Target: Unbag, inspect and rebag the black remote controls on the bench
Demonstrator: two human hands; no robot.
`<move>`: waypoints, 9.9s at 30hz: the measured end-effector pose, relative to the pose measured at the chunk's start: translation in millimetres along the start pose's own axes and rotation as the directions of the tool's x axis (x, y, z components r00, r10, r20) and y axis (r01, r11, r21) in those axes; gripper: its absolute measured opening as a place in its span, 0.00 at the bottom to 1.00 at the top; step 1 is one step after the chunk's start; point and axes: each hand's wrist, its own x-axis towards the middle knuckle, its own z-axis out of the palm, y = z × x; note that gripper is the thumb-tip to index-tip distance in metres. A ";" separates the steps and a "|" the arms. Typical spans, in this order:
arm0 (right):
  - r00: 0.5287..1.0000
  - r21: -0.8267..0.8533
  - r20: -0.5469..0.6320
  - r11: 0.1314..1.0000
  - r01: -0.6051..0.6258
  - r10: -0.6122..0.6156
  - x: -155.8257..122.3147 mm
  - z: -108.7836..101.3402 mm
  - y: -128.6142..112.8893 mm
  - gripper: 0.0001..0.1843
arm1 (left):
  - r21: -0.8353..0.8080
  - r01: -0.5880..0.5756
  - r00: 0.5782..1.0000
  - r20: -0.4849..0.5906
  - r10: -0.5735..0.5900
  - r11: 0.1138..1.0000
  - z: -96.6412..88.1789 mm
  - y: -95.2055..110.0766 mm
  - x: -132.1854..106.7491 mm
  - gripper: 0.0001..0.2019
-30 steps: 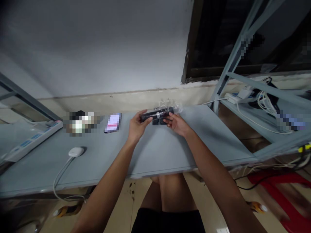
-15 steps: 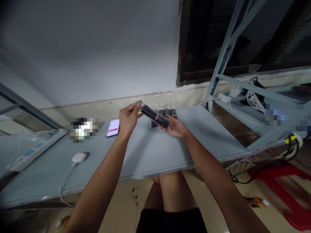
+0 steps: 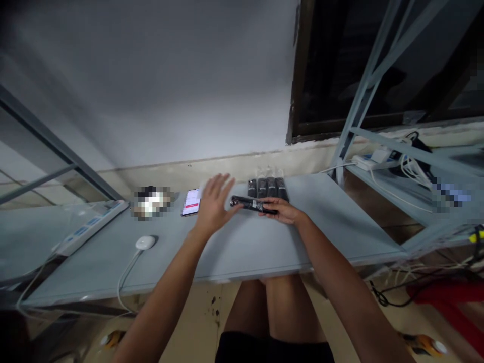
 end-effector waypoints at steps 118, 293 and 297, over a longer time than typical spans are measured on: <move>0.788 -0.675 -0.243 0.682 0.282 -0.566 17.4 -18.4 21.0 0.36 | -0.074 0.168 0.973 0.174 -0.153 0.983 71.6 -48.8 -22.7 0.19; 0.996 -0.448 -0.014 0.891 0.076 -0.092 9.5 2.2 10.6 0.28 | -0.720 0.688 0.676 0.593 -0.437 0.087 104.1 -10.6 -12.1 0.31; 0.996 -0.455 -0.021 0.887 0.071 -0.091 7.2 3.9 9.7 0.29 | -0.724 0.688 0.667 0.604 -0.436 0.048 101.6 -9.6 -13.1 0.29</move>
